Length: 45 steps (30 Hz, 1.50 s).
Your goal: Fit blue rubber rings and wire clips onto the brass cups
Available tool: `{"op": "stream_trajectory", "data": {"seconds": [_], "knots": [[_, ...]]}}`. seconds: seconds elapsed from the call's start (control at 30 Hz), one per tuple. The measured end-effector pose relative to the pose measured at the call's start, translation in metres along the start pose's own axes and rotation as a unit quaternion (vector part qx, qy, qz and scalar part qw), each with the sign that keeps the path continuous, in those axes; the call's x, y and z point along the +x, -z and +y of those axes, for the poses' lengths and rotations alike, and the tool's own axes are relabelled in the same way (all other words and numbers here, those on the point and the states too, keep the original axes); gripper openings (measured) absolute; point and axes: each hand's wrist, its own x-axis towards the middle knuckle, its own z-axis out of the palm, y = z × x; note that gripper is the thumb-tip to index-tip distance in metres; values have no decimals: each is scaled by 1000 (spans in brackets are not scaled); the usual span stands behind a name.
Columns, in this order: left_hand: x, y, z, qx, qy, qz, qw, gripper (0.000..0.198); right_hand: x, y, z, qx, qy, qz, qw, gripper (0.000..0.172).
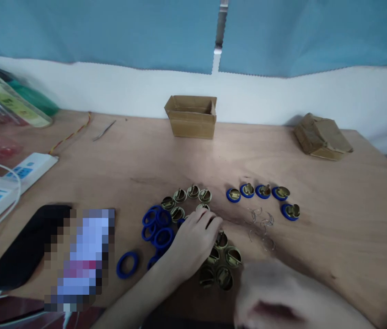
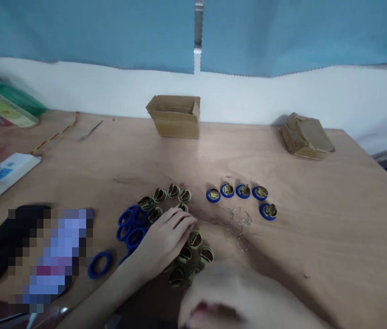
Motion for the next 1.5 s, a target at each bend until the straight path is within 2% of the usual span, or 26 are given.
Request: {"op": "stream_trajectory", "data": {"seconds": [0.03,0.07,0.1,0.13,0.2,0.3,0.53,1.0,1.13,1.3,1.4,1.5], "knots": [[1,0,0,4,-1,25,1000,16,12,13,-4,-4,-20,19,1000,21],[2,1,-1,6,3,51,999,15,22,22,-7,-23,-60,70,995,20],[3,2,-2,7,13,77,997,15,31,28,-8,-47,-69,111,990,20],[3,3,-3,6,30,100,994,15,38,30,-6,-63,-64,126,988,20],[4,3,-6,3,77,130,989,15,45,27,2,-114,-63,157,979,22],[4,2,-10,-7,125,118,985,13,48,17,21,-175,-67,191,963,24],[0,-2,-16,-28,173,76,982,18,52,7,49,-228,-66,185,954,24],[0,-2,-20,-70,172,57,981,25,50,12,54,-244,-28,150,958,19],[-2,-4,-22,-59,180,74,979,20,50,10,54,-229,-24,181,956,17],[-2,-6,-24,-49,202,132,969,16,50,17,46,-209,-34,232,949,19],[-1,-2,-23,-61,210,160,963,20,46,27,48,-227,-93,290,925,21],[0,1,-19,-77,197,187,959,24,41,37,58,-278,-173,333,884,17]]}}
